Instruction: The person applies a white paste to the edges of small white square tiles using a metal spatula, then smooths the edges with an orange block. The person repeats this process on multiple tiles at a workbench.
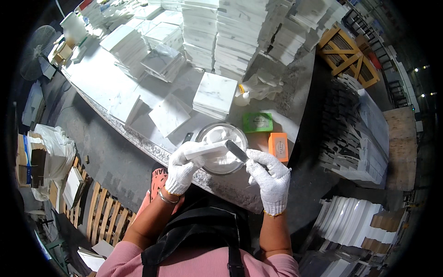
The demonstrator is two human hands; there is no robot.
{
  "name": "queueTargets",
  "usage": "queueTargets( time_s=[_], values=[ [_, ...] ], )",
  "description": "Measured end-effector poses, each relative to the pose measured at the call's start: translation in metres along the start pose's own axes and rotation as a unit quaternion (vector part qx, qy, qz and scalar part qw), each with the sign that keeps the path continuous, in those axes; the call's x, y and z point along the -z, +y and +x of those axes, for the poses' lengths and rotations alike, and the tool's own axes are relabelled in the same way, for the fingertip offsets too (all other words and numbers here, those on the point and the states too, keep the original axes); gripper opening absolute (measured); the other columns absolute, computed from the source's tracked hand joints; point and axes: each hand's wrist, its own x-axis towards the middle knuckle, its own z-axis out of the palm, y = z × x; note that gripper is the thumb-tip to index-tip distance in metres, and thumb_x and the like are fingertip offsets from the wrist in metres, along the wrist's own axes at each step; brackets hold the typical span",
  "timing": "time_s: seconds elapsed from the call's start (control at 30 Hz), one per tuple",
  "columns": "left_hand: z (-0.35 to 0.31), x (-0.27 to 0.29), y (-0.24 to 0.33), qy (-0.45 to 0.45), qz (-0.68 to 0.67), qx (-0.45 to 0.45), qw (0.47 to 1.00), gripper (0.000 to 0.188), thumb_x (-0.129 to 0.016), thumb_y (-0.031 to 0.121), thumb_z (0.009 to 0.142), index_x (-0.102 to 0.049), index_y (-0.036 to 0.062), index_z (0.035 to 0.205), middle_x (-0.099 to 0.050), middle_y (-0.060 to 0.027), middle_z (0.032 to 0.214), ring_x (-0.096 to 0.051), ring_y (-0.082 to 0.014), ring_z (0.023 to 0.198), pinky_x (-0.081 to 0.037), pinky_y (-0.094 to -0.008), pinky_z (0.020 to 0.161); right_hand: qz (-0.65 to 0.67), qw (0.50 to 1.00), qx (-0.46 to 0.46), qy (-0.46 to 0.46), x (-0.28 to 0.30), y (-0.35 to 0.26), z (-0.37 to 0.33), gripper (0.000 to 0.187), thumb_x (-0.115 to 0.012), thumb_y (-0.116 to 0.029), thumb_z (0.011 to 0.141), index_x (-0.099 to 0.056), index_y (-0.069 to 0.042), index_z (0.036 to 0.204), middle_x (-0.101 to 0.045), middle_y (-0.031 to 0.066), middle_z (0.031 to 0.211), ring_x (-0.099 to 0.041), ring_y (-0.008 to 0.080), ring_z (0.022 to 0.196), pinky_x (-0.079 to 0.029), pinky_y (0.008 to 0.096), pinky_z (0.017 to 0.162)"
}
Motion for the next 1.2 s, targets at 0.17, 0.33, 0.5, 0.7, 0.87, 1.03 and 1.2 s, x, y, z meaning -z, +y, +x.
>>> queueTargets(
  time_s=[0.17,0.33,0.5,0.7,0.87,1.03,1.2],
  values=[
    [0.0,-0.001,0.002,-0.002,0.02,-0.001,1.0,0.04,-0.081,0.012,0.089,-0.068,-0.0029,0.123,-0.067,-0.0055,0.117,-0.064,-0.0146,0.108,-0.051,-0.0292,0.095,-0.009,1.0,0.008,-0.001,-0.005,0.002,-0.002,0.025,-0.071,0.001,0.092,-0.074,0.002,0.116,-0.073,0.0076,0.091,-0.064,0.0077,0.069,-0.051,0.0202,0.059],
    [0.001,-0.001,0.001,0.005,0.024,0.0,1.0,0.041,-0.081,0.011,0.088,-0.067,-0.0026,0.124,-0.068,-0.0047,0.116,-0.064,-0.0136,0.106,-0.052,-0.0287,0.094,-0.051,0.998,0.03,-0.009,-0.007,0.0,-0.004,0.024,-0.072,0.001,0.091,-0.075,0.001,0.115,-0.073,0.0056,0.091,-0.062,0.0061,0.067,-0.05,0.0203,0.06],
    [0.002,-0.002,0.002,0.004,0.011,0.007,1.0,0.042,-0.081,0.009,0.087,-0.066,-0.0027,0.124,-0.068,-0.0042,0.116,-0.064,-0.013,0.105,-0.052,-0.0283,0.093,-0.108,0.99,0.089,-0.003,-0.007,0.002,-0.004,0.022,-0.073,0.002,0.09,-0.076,0.0,0.112,-0.073,0.0051,0.091,-0.063,0.0069,0.068,-0.05,0.0221,0.06],
    [0.002,-0.004,0.008,-0.01,0.004,0.003,1.0,0.035,-0.077,0.004,0.088,-0.068,-0.002,0.121,-0.067,-0.006,0.118,-0.063,-0.0142,0.107,-0.051,-0.0283,0.094,-0.23,0.941,0.246,0.009,-0.002,0.006,-0.001,0.021,-0.074,0.002,0.09,-0.077,0.0,0.11,-0.072,0.0059,0.09,-0.064,0.0086,0.069,-0.051,0.0231,0.061],
    [0.002,-0.003,0.008,-0.008,0.025,0.001,1.0,0.033,-0.078,0.005,0.088,-0.07,-0.0016,0.119,-0.067,-0.006,0.117,-0.063,-0.0148,0.107,-0.051,-0.0289,0.094,-0.148,0.974,0.169,0.023,-0.003,0.003,-0.006,0.022,-0.073,0.003,0.089,-0.077,0.0,0.111,-0.074,0.0062,0.093,-0.066,0.0089,0.072,-0.052,0.0223,0.061],
    [0.002,-0.003,0.002,-0.002,0.057,-0.014,0.998,0.042,-0.082,0.011,0.085,-0.067,-0.0035,0.122,-0.067,-0.0038,0.107,-0.064,-0.012,0.095,-0.052,-0.0282,0.088,0.005,1.0,0.021,0.01,-0.01,-0.001,-0.003,0.024,-0.07,0.001,0.09,-0.076,0.002,0.113,-0.074,0.0076,0.099,-0.067,0.0088,0.075,-0.054,0.0209,0.061],
    [0.004,-0.004,0.005,-0.032,0.135,-0.079,0.987,0.038,-0.068,-0.003,0.084,-0.073,0.0009,0.121,-0.07,-0.0104,0.116,-0.065,-0.0223,0.108,-0.051,-0.0327,0.097,0.022,1.0,0.004,-0.015,-0.022,-0.002,0.002,0.025,-0.07,-0.001,0.09,-0.075,0.003,0.114,-0.075,0.0094,0.1,-0.068,0.0089,0.077,-0.054,0.0212,0.059]
  ],
)
